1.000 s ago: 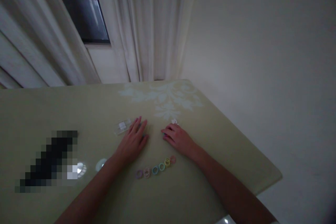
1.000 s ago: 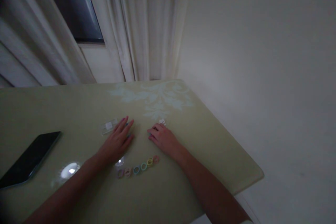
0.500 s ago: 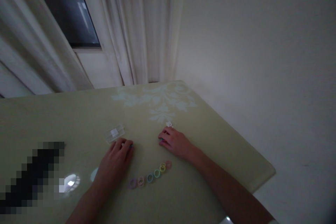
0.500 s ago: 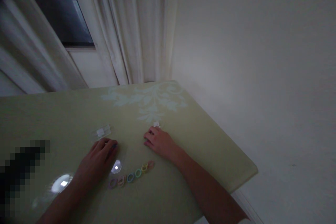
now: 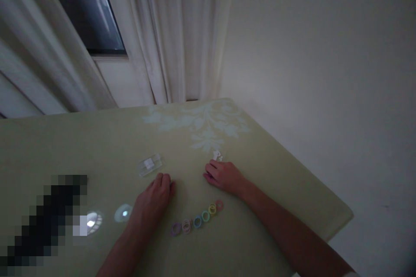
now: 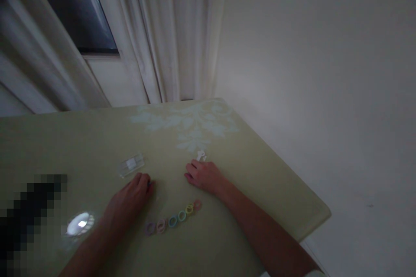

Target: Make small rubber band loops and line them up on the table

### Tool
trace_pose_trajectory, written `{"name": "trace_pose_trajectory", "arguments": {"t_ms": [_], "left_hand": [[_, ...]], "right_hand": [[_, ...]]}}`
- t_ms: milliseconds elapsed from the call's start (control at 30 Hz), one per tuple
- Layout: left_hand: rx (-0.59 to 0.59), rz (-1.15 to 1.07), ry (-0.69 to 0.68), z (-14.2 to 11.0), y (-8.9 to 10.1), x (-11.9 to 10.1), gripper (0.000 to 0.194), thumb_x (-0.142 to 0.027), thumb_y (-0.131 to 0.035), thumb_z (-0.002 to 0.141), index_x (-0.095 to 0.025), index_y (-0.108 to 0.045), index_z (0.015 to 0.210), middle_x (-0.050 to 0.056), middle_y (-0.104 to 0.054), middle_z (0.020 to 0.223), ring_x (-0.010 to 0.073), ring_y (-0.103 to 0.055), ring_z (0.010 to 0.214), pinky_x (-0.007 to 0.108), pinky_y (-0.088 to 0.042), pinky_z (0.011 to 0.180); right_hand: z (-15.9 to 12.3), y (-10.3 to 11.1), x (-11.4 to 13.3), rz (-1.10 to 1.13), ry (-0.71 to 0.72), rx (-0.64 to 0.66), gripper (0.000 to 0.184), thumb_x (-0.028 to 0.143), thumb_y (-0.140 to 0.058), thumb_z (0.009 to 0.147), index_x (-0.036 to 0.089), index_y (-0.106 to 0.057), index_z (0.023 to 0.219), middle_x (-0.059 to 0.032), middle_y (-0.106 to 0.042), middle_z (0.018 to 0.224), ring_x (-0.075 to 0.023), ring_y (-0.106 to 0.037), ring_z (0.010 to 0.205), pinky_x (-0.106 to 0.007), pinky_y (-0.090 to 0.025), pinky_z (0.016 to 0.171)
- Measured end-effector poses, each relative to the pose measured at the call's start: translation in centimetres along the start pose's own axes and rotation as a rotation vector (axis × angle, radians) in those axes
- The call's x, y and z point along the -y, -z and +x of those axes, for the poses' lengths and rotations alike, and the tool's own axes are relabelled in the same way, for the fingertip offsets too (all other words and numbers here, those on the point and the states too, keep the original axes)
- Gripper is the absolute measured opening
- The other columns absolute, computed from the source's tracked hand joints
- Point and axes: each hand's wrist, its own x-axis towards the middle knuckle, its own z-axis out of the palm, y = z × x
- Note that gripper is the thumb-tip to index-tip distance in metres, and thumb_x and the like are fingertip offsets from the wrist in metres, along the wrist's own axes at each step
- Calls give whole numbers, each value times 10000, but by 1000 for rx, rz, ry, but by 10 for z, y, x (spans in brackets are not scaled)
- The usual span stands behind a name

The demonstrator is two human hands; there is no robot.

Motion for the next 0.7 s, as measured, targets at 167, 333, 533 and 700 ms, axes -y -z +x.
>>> {"name": "trace_pose_trajectory", "arguments": {"t_ms": [167, 333, 533, 700], "left_hand": [[-1, -127, 28, -3, -3, 0, 209, -240, -395, 1036, -221, -577, 934, 105, -691, 918, 295, -724, 887, 338, -491, 678], [-67, -326, 84, -2, 1, 8, 196, -326, -434, 1026, -243, -533, 878, 79, -682, 907, 260, -697, 838, 348, -498, 729], [-125, -1275, 285, -7, 18, -1, 285, -487, -499, 1008, -221, -559, 927, -50, -481, 696, 102, -456, 507, 170, -370, 433], [198, -2268, 512, -12, 38, -20, 176, -248, -561, 976, -183, -571, 813, -79, -404, 630, 37, -320, 378, 98, -180, 254]], "right_hand": [[0, -1, 2, 0, -56, 12, 252, 368, -522, 1086, 178, -680, 1036, -116, -742, 993, -208, -683, 794, -271, -453, 637], [-1, -2, 1, 55, -95, -13, 238, 376, -557, 1071, 182, -674, 997, -106, -754, 955, -204, -686, 784, -270, -447, 657], [-1, 2, 0, 284, -197, -134, 222, 347, -614, 1038, 183, -649, 892, -24, -718, 791, -147, -643, 687, -251, -431, 661], [-3, 6, 6, 655, -258, -299, 292, 393, -643, 996, 190, -618, 788, 28, -623, 654, -116, -532, 573, -238, -392, 593]]}}
